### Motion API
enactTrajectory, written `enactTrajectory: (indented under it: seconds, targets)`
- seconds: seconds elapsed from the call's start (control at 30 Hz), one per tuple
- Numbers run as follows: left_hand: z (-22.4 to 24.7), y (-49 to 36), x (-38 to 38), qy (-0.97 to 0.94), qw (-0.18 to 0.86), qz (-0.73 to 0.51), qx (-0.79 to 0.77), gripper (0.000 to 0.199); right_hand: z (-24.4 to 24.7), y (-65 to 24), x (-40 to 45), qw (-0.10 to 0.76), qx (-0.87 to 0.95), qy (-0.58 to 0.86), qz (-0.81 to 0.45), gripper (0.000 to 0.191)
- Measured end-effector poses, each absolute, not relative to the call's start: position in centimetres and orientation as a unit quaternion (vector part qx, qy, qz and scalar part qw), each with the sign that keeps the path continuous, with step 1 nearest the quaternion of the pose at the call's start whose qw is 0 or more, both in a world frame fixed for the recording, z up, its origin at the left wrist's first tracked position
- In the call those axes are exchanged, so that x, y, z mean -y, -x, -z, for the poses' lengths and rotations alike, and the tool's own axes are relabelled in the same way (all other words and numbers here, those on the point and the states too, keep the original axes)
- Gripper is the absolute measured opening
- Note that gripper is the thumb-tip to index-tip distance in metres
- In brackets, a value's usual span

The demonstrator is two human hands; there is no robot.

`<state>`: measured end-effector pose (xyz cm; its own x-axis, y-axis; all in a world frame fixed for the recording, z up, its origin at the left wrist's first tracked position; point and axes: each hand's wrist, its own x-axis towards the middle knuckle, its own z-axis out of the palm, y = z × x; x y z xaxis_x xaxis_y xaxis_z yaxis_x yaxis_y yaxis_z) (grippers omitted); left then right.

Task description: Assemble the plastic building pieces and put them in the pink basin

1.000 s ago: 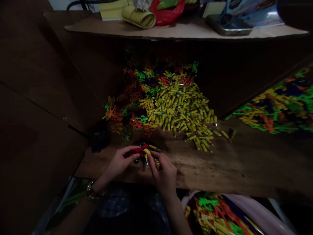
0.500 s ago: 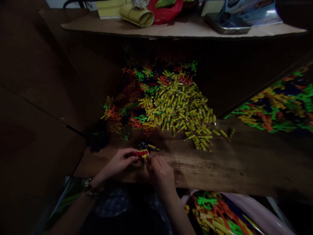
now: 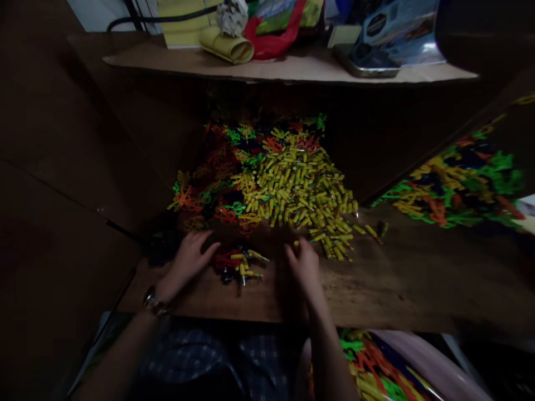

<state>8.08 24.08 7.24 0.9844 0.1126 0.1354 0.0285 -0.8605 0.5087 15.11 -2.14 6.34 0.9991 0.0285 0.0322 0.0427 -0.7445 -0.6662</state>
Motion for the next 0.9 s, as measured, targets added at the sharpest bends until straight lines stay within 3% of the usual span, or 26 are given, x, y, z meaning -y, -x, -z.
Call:
enactTrajectory:
  seconds: [0.1, 0.23, 0.33, 0.4, 0.47, 0.53, 0.6, 0.7, 0.9]
  targets:
    - [-5.5, -9.4, -25.5, -0.983, 0.148, -0.103, -0.041, 0.032, -5.2, -17.9, 1.7, 0.320, -0.004, 0.947, 0.034, 0.033]
    - [-3.9, -9.7, -26.6, -0.953, 0.251, -0.161, -0.048, 0.018, -4.3, -19.0, 0.7, 0.302, -0.039, 0.951, 0.049, 0.029]
    - [-3.4, -8.9, -27.1, -0.929, 0.276, -0.219, -0.115, 0.026, -4.4, -18.3, 1.1, 0.302, -0.057, 0.950, 0.064, 0.030]
    - [-3.5, -8.3, -27.0, -0.870, 0.360, -0.274, -0.193, 0.031, -4.9, -17.0, 1.5, 0.310, -0.061, 0.946, 0.075, 0.032]
    - [-4.0, -7.7, -26.1, -0.742, 0.536, -0.305, -0.262, 0.030, -5.6, -15.1, 1.5, 0.326, -0.052, 0.940, 0.083, 0.032]
    - [-4.8, -7.1, -24.6, -0.587, 0.709, -0.268, -0.286, 0.031, -6.6, -12.6, 0.8, 0.383, -0.012, 0.921, 0.066, 0.032]
    - [-5.9, -6.6, -22.8, -0.490, 0.802, -0.191, -0.283, 0.041, -7.6, -10.1, -0.5, 0.477, 0.060, 0.877, 0.023, 0.032]
    - [-7.7, -5.8, -20.3, -0.431, 0.852, -0.102, -0.280, 0.042, -8.7, -7.4, -2.6, 0.539, 0.148, 0.829, 0.014, 0.025]
    - [-9.1, -5.1, -18.8, -0.489, 0.831, -0.085, -0.252, 0.036, -9.9, -6.2, -3.3, 0.483, 0.186, 0.843, 0.148, 0.017]
